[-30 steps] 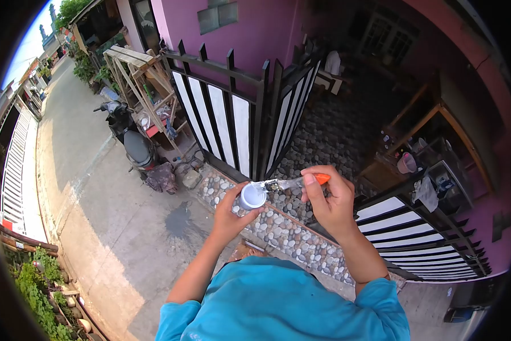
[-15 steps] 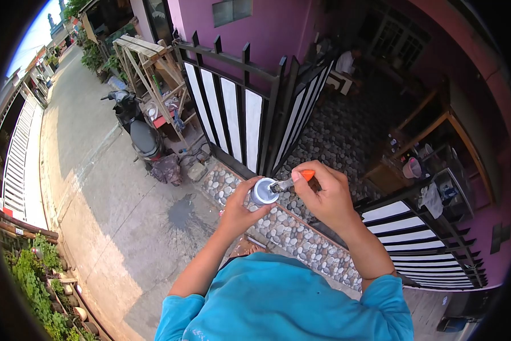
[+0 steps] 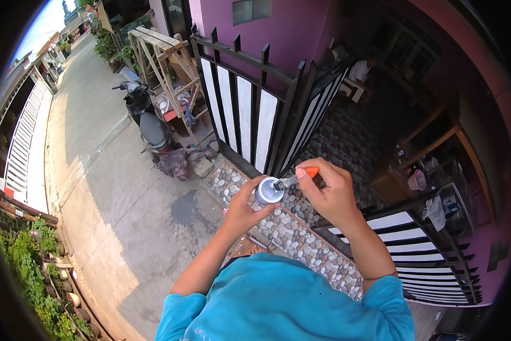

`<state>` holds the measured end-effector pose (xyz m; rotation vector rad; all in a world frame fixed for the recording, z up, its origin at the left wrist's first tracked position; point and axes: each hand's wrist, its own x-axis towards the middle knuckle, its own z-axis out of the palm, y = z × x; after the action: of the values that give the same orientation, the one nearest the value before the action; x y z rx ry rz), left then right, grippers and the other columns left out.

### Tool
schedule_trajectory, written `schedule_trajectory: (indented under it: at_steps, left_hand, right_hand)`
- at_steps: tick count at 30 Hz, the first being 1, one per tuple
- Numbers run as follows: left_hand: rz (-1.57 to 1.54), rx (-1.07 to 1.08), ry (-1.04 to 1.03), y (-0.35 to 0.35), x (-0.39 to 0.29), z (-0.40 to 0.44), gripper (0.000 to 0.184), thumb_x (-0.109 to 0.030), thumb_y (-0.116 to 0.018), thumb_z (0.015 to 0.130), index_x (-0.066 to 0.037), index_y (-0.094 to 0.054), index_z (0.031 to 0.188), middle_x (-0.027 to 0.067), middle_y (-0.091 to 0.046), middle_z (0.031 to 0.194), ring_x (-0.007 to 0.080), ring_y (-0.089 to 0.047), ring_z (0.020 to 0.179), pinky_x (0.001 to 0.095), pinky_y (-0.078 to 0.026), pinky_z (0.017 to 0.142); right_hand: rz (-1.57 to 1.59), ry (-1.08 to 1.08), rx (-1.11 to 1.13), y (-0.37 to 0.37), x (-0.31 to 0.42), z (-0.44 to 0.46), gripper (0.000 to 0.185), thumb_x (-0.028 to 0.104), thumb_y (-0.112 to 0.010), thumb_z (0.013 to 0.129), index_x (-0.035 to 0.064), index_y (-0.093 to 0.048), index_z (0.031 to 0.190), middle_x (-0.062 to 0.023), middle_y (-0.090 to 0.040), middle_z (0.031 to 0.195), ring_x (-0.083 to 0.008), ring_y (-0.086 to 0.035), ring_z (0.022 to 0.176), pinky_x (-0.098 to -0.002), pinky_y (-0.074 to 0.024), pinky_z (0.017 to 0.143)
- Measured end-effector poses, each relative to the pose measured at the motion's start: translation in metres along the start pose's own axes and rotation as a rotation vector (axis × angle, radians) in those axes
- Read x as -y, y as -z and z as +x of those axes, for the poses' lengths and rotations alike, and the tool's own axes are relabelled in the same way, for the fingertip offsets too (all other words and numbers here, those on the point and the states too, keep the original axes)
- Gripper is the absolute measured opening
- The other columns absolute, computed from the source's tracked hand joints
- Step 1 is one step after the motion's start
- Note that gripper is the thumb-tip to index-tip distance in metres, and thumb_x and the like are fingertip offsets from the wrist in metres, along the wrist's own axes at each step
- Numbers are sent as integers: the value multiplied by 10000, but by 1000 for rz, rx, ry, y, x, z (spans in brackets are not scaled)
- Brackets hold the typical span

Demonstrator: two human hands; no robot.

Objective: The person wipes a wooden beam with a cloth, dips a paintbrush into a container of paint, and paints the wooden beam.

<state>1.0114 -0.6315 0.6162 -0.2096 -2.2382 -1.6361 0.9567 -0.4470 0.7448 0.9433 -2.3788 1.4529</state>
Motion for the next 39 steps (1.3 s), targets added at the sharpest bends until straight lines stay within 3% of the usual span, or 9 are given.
schedule_trajectory:
  at_steps: [9,14,17,19,22,28,31,35,39]
  left_hand:
    - [45,-63,20,15,11,-6,671,-159,-851,691,-16,-548,1272,147,-636,1181,265,-623,1104,371,-473,959]
    - [48,-102,33,21,10,-10,669,-158,-850,691,-20,-548,1273,142,-641,1176,269,-627,1098,371,-475,958]
    - [38,-117,48,25,11,-12,657,-159,-846,697,-21,-551,1268,144,-642,1175,270,-630,1096,370,-477,954]
    - [36,-116,63,26,13,-14,653,-156,-842,718,9,-537,1272,120,-646,1177,201,-609,1121,334,-450,981]
    - [55,-122,60,30,11,-14,661,-160,-842,721,6,-533,1282,122,-641,1192,203,-604,1133,334,-448,987]
    - [72,-164,19,31,6,-11,642,-172,-847,704,-20,-558,1257,146,-651,1162,268,-631,1100,373,-476,954]
    - [60,-176,39,32,8,-9,651,-173,-851,703,-22,-556,1264,146,-651,1161,265,-630,1102,370,-474,956]
    - [28,-180,60,36,11,-7,650,-171,-852,706,-22,-556,1266,148,-648,1170,262,-626,1107,370,-473,960]
    - [86,-208,34,40,7,-2,646,-170,-852,709,-19,-558,1263,150,-643,1177,263,-623,1111,369,-471,963]
  right_hand:
    - [120,-26,41,-19,-5,3,130,105,-656,909,-23,-643,931,-61,-638,742,-85,-608,626,-235,-466,550]
    - [318,-253,46,-25,-2,6,136,126,-639,930,-7,-655,949,-36,-628,697,-72,-602,582,-223,-467,544]
    - [389,-252,7,-23,-12,8,144,143,-634,939,2,-662,952,-25,-624,686,-66,-593,565,-217,-463,536]
    - [392,-270,5,-19,-11,10,160,155,-625,948,2,-665,965,-19,-619,682,-64,-588,562,-213,-458,529]
    - [315,-245,107,-15,-9,12,165,154,-637,940,2,-666,997,-40,-637,737,-79,-608,620,-230,-476,566]
    - [64,202,301,-14,0,14,201,91,-706,864,35,-674,1054,-108,-630,891,-225,-648,771,-327,-516,668]
    - [10,279,331,-7,-1,13,219,81,-718,850,35,-673,1059,-106,-632,895,-224,-654,771,-326,-519,669]
    - [34,328,295,-3,3,14,186,52,-708,854,8,-679,1033,-113,-649,866,-191,-647,753,-294,-512,656]
    - [107,168,187,-9,-8,12,166,102,-677,901,-2,-664,1029,-99,-655,838,-167,-660,730,-272,-516,656]
